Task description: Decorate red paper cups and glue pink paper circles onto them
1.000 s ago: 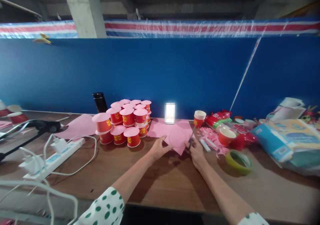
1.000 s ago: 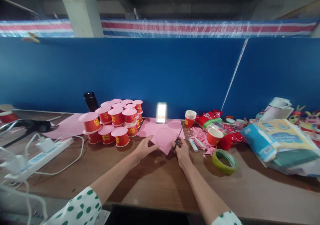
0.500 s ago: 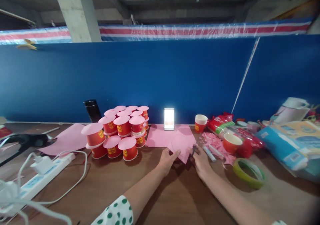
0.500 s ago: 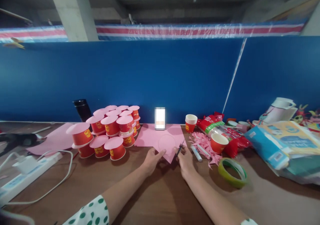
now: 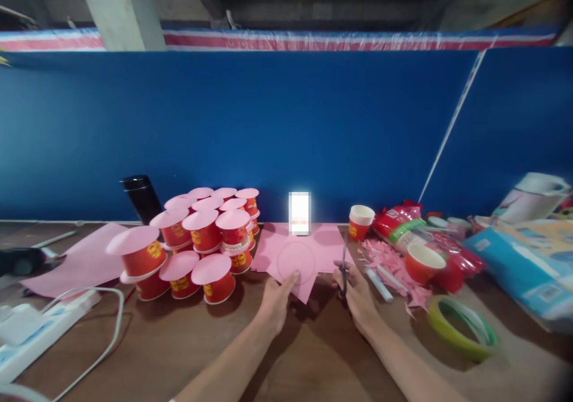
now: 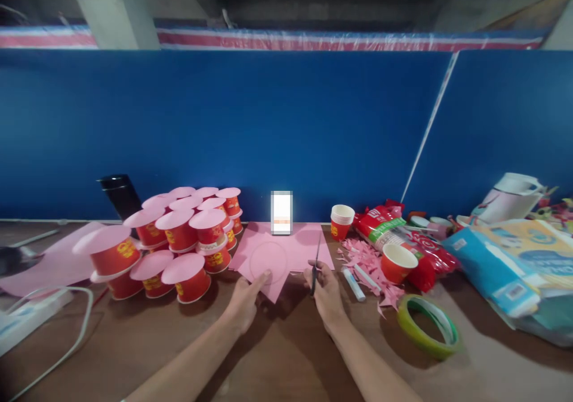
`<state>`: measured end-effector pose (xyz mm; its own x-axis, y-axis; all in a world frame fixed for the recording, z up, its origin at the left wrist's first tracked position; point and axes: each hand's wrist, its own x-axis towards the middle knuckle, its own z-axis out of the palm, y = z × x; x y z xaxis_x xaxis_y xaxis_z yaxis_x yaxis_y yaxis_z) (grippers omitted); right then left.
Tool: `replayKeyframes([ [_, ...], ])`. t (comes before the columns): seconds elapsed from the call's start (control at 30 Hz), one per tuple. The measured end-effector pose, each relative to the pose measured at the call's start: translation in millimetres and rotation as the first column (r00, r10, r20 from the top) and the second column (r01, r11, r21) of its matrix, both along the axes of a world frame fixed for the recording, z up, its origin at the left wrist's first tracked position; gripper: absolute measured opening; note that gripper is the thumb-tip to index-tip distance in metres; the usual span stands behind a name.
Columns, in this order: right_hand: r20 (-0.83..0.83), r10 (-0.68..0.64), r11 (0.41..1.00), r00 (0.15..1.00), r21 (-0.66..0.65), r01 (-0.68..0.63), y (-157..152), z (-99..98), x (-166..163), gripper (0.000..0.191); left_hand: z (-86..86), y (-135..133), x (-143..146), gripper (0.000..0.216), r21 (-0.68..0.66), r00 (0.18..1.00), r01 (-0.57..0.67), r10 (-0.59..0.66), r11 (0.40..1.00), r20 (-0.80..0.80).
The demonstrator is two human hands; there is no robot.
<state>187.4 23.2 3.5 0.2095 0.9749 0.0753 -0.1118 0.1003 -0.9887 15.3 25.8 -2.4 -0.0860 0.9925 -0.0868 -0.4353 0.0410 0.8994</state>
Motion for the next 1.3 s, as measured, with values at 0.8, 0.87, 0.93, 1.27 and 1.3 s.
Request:
replayKeyframes([
  [0.8, 0.259, 0.451, 0.890, 0.854, -0.063, -0.451, -24, -3.0, -6, 0.041, 15.1, -2, 1, 0.052, -0.127, 0.983, -0.065, 0.085, 0.990, 0.165],
  [0.87, 0.258, 0.456, 0.887, 0.852, -0.055, -0.458, -23, -3.2, -6, 0.041, 14.0, -2, 2, 0.051, -0.113, 0.988, -0.068, 0.083, 0.991, 0.133],
  [0.93, 0.263, 0.453, 0.887, 0.852, -0.040, -0.459, -23, -3.6, -6, 0.039, 11.1, -1, 2, 0.052, -0.095, 0.994, -0.078, 0.086, 0.992, 0.074],
  [1.27, 0.280, 0.464, 0.876, 0.840, -0.008, -0.482, -23, -1.0, -6, 0.037, -4.8, 5, -1, 0.055, -0.052, 0.996, -0.073, 0.070, 0.996, -0.048],
  [1.3, 0.282, 0.463, 0.877, 0.840, -0.010, -0.480, -23, -0.3, -6, 0.036, -5.7, 5, -1, 0.054, -0.052, 0.996, -0.070, 0.068, 0.996, -0.056],
])
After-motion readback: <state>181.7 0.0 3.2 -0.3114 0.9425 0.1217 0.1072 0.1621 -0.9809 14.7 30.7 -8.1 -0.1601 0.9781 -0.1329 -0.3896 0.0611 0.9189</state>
